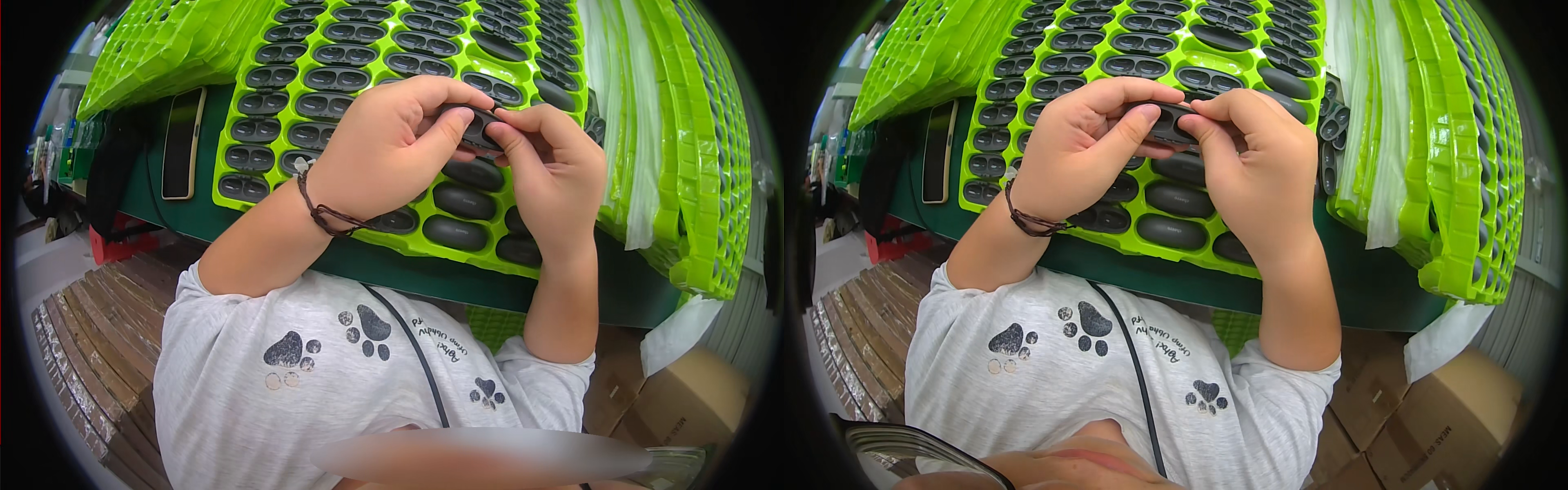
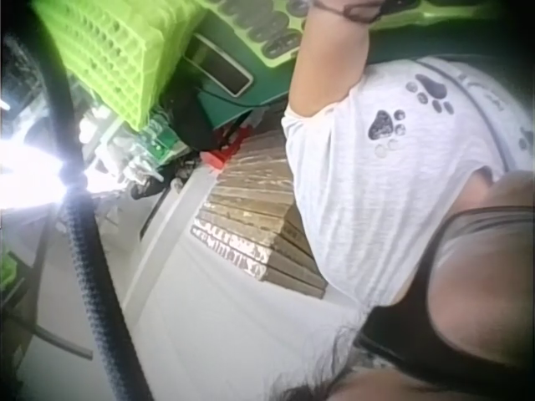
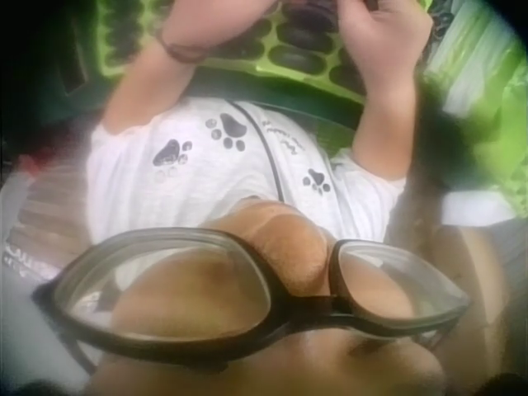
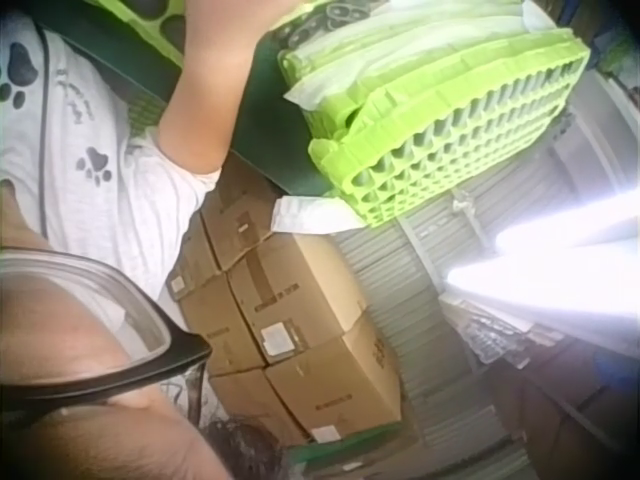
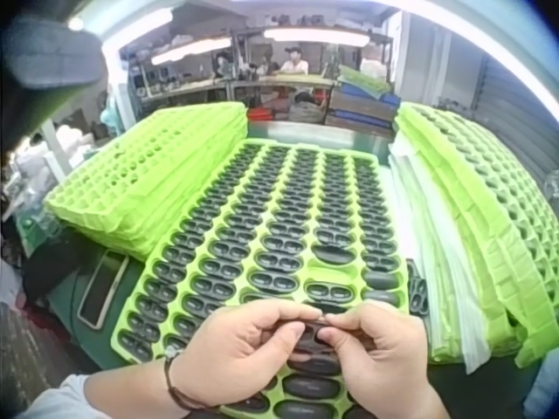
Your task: The person assembles small black plastic components by hand, placing them into a green tray.
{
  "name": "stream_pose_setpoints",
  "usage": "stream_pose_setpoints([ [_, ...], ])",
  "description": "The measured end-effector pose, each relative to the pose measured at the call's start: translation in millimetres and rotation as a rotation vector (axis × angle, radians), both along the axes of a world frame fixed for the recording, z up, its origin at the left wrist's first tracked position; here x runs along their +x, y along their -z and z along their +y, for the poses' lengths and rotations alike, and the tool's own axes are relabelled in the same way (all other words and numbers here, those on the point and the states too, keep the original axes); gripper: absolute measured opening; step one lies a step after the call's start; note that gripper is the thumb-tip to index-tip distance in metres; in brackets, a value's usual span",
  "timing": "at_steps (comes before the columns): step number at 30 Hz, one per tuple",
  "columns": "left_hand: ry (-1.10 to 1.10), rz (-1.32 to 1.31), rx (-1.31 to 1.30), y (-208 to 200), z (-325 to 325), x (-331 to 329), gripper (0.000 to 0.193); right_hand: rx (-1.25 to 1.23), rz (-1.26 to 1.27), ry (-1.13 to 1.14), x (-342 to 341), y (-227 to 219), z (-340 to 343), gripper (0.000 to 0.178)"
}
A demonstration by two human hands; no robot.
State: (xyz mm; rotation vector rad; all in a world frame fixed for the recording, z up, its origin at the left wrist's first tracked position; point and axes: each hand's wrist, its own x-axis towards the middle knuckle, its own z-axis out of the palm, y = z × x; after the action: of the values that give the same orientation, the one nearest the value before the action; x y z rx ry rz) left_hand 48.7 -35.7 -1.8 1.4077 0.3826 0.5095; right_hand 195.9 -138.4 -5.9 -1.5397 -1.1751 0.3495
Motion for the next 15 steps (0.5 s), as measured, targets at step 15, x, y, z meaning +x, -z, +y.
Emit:
stream_pose_setpoints([
  [15,-0.168,0.013,0.136,-5.6,-14.1,6.2,0.019,0.14,-0.503,0.062,-7.0,2.4,1.3,0.016],
])
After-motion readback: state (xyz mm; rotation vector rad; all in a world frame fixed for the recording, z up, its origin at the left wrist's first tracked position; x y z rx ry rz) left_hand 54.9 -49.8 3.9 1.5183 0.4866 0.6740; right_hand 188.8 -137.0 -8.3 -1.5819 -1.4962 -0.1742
